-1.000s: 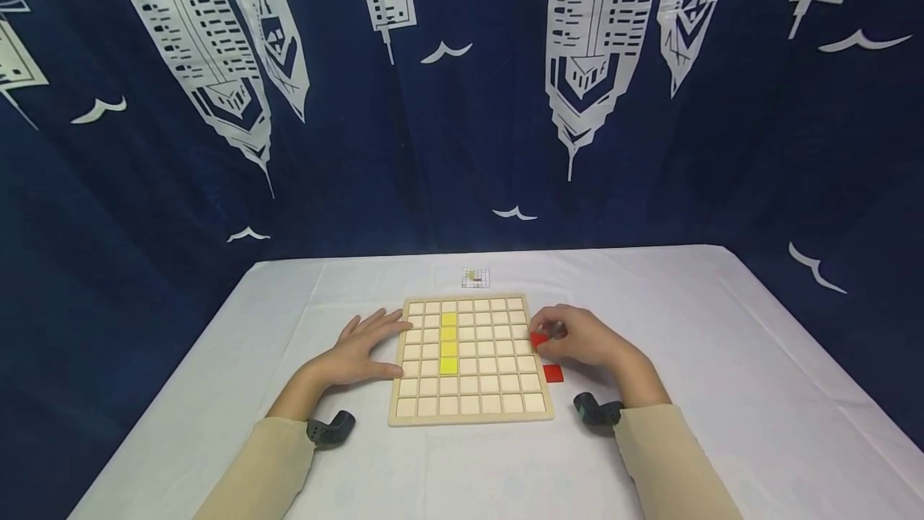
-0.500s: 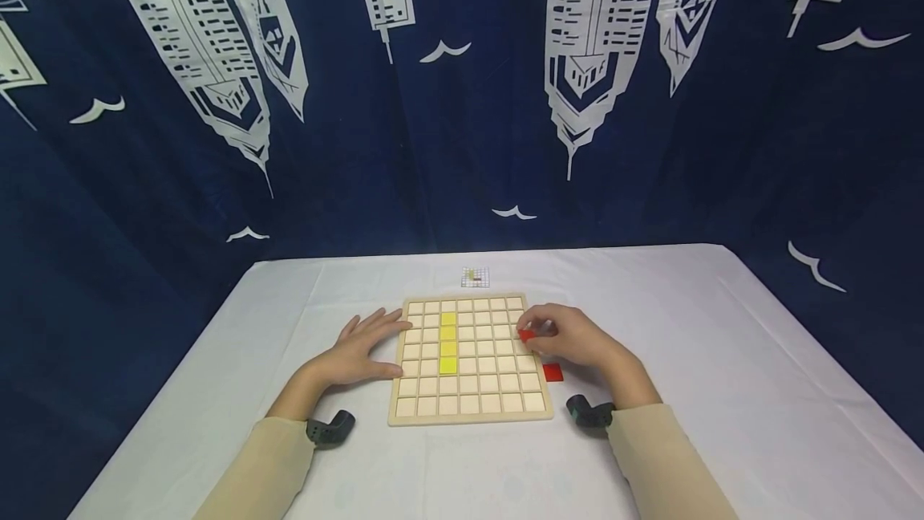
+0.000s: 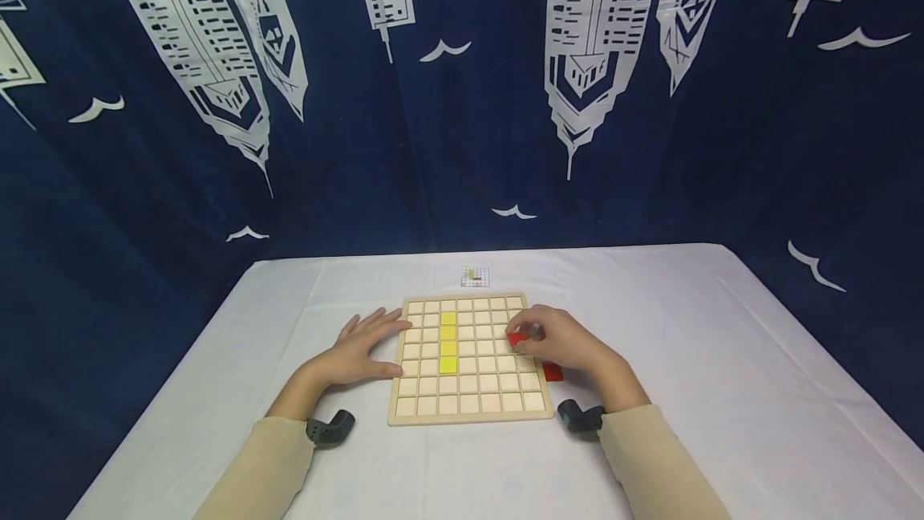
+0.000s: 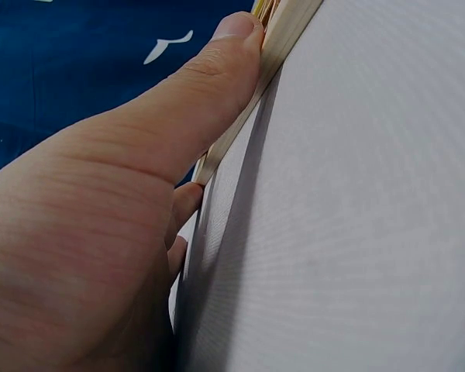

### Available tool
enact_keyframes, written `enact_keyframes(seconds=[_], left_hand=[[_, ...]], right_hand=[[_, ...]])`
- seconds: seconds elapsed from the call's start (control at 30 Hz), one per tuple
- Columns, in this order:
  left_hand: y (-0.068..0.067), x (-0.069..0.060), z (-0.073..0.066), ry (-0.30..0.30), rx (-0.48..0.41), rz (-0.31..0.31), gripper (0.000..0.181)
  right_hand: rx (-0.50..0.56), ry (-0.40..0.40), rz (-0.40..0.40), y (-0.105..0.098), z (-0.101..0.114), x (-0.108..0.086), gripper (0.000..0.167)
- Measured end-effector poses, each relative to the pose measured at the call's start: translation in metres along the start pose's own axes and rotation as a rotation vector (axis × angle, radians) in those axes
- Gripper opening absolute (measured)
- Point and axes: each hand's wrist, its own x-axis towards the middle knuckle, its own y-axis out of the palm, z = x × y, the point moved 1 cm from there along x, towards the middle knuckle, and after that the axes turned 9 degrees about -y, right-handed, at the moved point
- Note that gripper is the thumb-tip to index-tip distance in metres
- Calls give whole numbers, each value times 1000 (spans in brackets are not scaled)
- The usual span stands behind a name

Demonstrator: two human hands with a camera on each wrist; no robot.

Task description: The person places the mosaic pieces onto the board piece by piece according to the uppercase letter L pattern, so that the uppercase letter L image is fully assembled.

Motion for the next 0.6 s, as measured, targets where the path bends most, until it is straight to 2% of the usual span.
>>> enact_keyframes(seconds=[0.3, 0.6], left_hand=[[1, 0, 0, 0, 3, -3, 79], [0, -1, -1, -5, 3, 1, 79]], right_hand=[[-16, -7, -23, 6, 4, 4, 24], [-5, -37, -4, 12, 7, 5, 20]])
